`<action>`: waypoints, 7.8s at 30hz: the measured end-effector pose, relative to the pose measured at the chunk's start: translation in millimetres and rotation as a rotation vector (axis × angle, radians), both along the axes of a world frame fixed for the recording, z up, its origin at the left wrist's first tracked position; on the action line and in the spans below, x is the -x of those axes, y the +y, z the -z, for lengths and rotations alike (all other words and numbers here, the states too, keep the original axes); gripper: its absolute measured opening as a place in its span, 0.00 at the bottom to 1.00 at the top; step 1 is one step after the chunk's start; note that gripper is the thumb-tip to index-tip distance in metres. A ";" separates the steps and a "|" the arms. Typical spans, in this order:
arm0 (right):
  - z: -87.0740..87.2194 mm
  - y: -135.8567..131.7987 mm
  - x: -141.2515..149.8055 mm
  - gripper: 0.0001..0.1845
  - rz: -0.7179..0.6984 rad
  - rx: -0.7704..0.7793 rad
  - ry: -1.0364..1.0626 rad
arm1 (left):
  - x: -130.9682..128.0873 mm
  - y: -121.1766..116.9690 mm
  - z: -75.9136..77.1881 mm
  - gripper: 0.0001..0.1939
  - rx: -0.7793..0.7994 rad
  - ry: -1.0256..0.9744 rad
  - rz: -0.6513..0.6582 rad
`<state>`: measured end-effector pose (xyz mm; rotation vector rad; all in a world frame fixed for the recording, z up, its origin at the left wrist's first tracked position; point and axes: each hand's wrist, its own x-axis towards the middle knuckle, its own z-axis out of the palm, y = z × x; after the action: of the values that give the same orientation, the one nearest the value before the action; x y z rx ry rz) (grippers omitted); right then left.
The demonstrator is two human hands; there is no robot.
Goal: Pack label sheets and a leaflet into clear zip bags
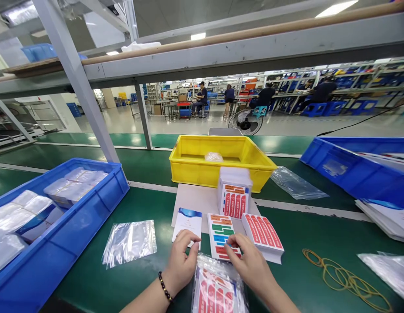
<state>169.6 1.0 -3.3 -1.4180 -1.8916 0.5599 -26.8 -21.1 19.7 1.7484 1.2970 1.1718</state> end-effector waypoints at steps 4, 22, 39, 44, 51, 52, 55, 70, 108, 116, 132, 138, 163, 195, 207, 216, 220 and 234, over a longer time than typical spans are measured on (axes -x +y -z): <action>1.0 0.8 -1.7 0.10 0.009 -0.114 -0.002 | 16.5 -5.7 -23.7 0.12 0.121 0.238 0.028; 3.1 -5.5 4.7 0.15 -0.125 -0.041 0.098 | 123.6 0.4 -3.2 0.12 0.468 0.548 -0.302; 30.2 -17.1 17.9 0.22 -0.275 -0.082 -0.042 | -24.0 4.8 -0.8 0.18 0.521 -0.052 0.099; 22.4 -22.0 27.7 0.21 -0.302 -0.215 -0.141 | -27.3 11.9 15.6 0.18 0.585 -0.298 0.076; -1.4 -19.1 30.0 0.13 -0.251 0.143 0.009 | -24.2 8.8 17.4 0.19 0.587 -0.361 0.158; -1.1 -18.9 29.6 0.14 -0.271 0.160 0.033 | -22.9 8.3 15.9 0.19 0.587 -0.352 0.181; 3.4 -19.8 29.6 0.17 -0.330 0.184 0.070 | -19.5 6.8 13.0 0.17 0.548 -0.257 0.214; 5.8 -24.3 31.9 0.13 -0.199 -0.420 -0.254 | -14.2 13.6 10.2 0.14 0.524 -0.189 0.063; -15.4 36.6 98.1 0.26 -0.405 -0.030 -0.724 | 8.4 2.1 -19.2 0.32 0.662 -0.031 0.879; -23.7 46.7 95.3 0.09 -0.481 -0.061 -0.763 | 12.0 4.3 -6.0 0.30 0.653 -0.211 0.858; -66.6 12.8 -13.8 0.13 -0.455 -0.133 -0.279 | -5.4 16.1 13.9 0.23 0.922 -1.154 0.476; -31.2 84.5 -12.9 0.13 -0.068 0.092 -0.760 | -0.4 8.7 8.4 0.21 0.925 -0.932 0.645; -30.4 22.0 -18.7 0.13 -0.004 0.263 0.306 | -19.1 7.0 8.3 0.23 1.064 -1.039 0.349; -23.8 9.4 -39.2 0.12 0.246 -0.630 -0.423 | -17.9 11.8 6.3 0.19 1.097 -1.039 0.166; -5.2 -24.7 33.2 0.15 -0.294 -0.754 -0.142 | -18.8 9.2 8.4 0.19 0.830 -1.011 0.334; -12.5 -1.3 2.7 0.20 -0.132 0.567 0.916 | -16.0 6.5 11.0 0.19 0.853 -0.841 0.429; -12.4 12.5 -10.7 0.20 0.071 0.494 1.097 | -13.3 9.4 14.3 0.13 0.677 -0.531 0.389; -9.0 16.8 -19.4 0.25 0.146 0.380 0.977 | -6.7 15.3 10.3 0.09 0.443 -0.288 0.358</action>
<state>189.0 17.8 5.7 -1.1463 -0.9206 1.2970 -20.1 -5.8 9.4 1.3563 0.9341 0.8191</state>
